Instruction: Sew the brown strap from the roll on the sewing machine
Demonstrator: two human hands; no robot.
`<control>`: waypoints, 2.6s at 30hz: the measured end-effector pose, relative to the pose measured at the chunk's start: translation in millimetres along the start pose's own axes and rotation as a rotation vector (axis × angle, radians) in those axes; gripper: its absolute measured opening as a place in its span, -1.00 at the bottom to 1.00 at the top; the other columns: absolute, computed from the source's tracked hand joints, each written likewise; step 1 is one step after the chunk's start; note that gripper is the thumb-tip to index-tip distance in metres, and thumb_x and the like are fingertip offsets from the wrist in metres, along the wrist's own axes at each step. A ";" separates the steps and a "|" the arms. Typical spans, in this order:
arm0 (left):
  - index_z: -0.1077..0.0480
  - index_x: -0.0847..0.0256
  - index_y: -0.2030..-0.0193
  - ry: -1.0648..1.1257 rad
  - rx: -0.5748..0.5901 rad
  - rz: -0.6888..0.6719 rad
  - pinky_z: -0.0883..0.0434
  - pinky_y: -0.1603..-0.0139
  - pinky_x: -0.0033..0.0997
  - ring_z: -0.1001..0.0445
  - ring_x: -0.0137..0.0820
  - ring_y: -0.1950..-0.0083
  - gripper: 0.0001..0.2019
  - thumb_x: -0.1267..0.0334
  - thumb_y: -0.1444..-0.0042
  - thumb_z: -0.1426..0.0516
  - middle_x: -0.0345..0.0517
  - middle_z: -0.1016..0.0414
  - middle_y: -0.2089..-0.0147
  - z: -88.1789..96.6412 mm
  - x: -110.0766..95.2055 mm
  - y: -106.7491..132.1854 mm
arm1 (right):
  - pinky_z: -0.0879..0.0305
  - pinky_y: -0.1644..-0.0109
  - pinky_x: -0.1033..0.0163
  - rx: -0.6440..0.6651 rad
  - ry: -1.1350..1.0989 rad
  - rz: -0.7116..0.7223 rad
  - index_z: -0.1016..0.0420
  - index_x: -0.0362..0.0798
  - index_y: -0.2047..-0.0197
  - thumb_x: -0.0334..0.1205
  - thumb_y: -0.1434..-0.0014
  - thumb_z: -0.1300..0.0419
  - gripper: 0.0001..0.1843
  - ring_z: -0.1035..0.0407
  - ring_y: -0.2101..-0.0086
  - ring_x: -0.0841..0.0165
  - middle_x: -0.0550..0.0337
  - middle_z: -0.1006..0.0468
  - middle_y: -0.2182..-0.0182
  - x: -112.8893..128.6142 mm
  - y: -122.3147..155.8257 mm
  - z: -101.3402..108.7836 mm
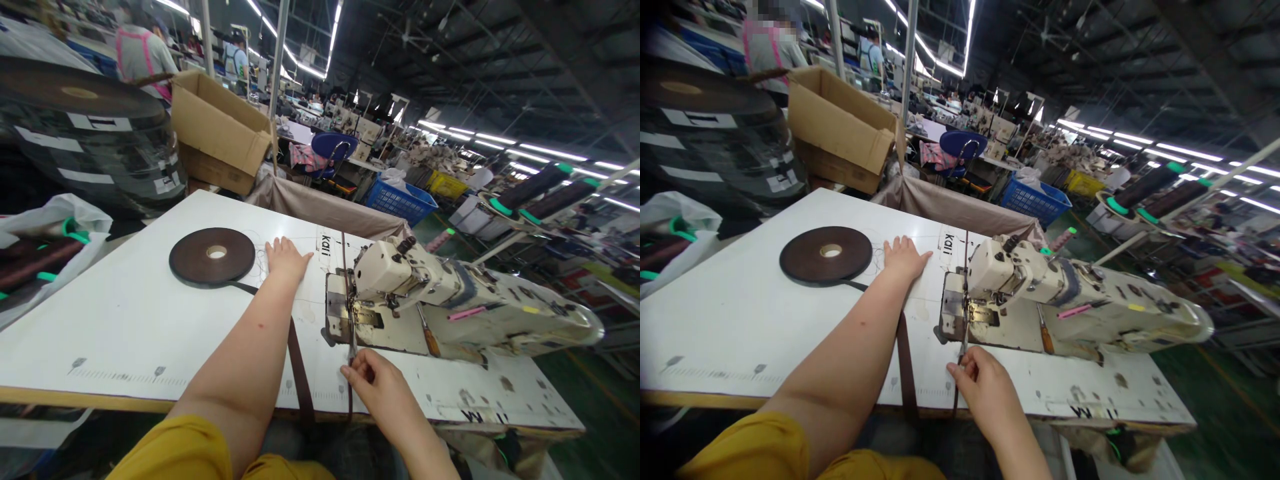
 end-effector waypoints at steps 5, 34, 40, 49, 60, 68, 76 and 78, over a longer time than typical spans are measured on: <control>-0.01 0.78 -0.48 -0.026 -0.058 0.159 0.30 -0.56 0.21 0.07 0.32 -0.58 -0.07 -0.16 -0.33 0.07 0.65 0.00 -0.53 11.2 8.3 4.0 | -0.02 0.29 0.16 -0.085 0.181 0.019 -0.23 0.03 0.42 -0.14 -0.22 -0.02 -0.81 -0.27 0.40 0.24 0.22 -0.36 0.49 4.2 2.1 -2.1; -0.09 0.62 -0.50 -0.076 -0.021 0.149 0.19 -0.56 0.15 0.02 0.20 -0.59 -0.15 -0.14 -0.35 0.09 0.49 -0.05 -0.55 8.5 12.4 -0.9 | -0.12 0.26 0.22 0.265 0.093 0.080 -0.39 0.00 0.47 -0.23 -0.17 -0.21 -0.82 -0.37 0.34 0.27 0.26 -0.46 0.45 12.2 42.2 -4.6; -0.27 0.59 -0.42 -0.132 -0.054 0.191 0.40 -0.55 0.23 0.18 0.30 -0.60 -0.25 -0.07 -0.33 0.01 0.45 -0.22 -0.49 22.9 14.4 9.3 | -0.21 0.24 0.26 0.606 -0.083 -0.025 -0.63 0.07 0.29 -0.23 -0.10 -0.32 -0.92 -0.46 0.25 0.23 0.25 -0.60 0.31 -0.4 64.5 -6.4; -0.06 0.16 -0.57 0.025 0.000 -0.102 0.14 -0.59 0.01 0.17 -0.09 -0.64 -0.20 -0.27 -0.34 0.15 -0.09 0.05 -0.64 4.1 -5.6 2.8 | -0.14 0.21 0.13 -0.015 0.158 0.032 -0.27 0.03 0.33 0.04 -0.31 -0.06 -0.71 -0.35 0.32 0.16 0.15 -0.45 0.41 7.4 1.1 2.4; -0.04 0.66 -0.51 -0.026 -0.045 0.246 0.19 -0.56 0.18 0.01 0.30 -0.57 -0.05 -0.24 -0.30 0.06 0.53 -0.03 -0.55 16.6 15.5 5.9 | -0.08 0.31 0.28 0.535 -0.048 0.065 -0.38 -0.01 0.41 -0.27 -0.11 -0.22 -0.91 -0.28 0.37 0.33 0.32 -0.37 0.45 4.0 48.4 -9.4; 0.04 0.08 -0.60 0.095 0.043 -0.347 0.28 -0.56 0.28 0.41 0.12 -0.65 -0.24 -0.22 -0.38 0.15 -0.10 0.25 -0.67 7.4 -37.6 17.5 | -0.18 0.24 0.20 0.156 -0.099 0.022 -0.39 0.00 0.28 0.09 -0.29 -0.15 -0.68 -0.34 0.35 0.23 0.23 -0.44 0.42 3.6 16.3 2.7; -0.17 -0.31 -0.49 0.049 0.263 -0.589 0.13 -0.56 0.27 0.13 -0.09 -0.64 -0.43 -0.18 -0.37 0.07 -0.46 -0.05 -0.60 -11.7 -70.5 36.8 | -0.08 0.27 0.16 -0.015 0.091 -0.018 -0.18 0.05 0.43 0.04 -0.25 -0.04 -0.69 -0.29 0.40 0.21 0.23 -0.36 0.50 1.7 -1.8 -1.5; -0.10 -0.12 -0.55 0.023 0.227 -0.466 0.23 -0.53 0.43 0.20 0.04 -0.64 -0.35 -0.19 -0.39 0.12 -0.27 0.02 -0.62 -8.5 -57.3 29.0 | -0.07 0.29 0.18 0.003 0.045 -0.008 -0.17 0.05 0.44 0.03 -0.24 -0.04 -0.69 -0.25 0.41 0.24 0.27 -0.29 0.52 -0.3 0.8 -1.9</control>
Point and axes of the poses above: each hand's wrist, its own y-axis away from the middle knuckle, its own z-axis out of the back of the hand, x = y × z, the point moved 6 cm from there along -y, towards the middle knuckle
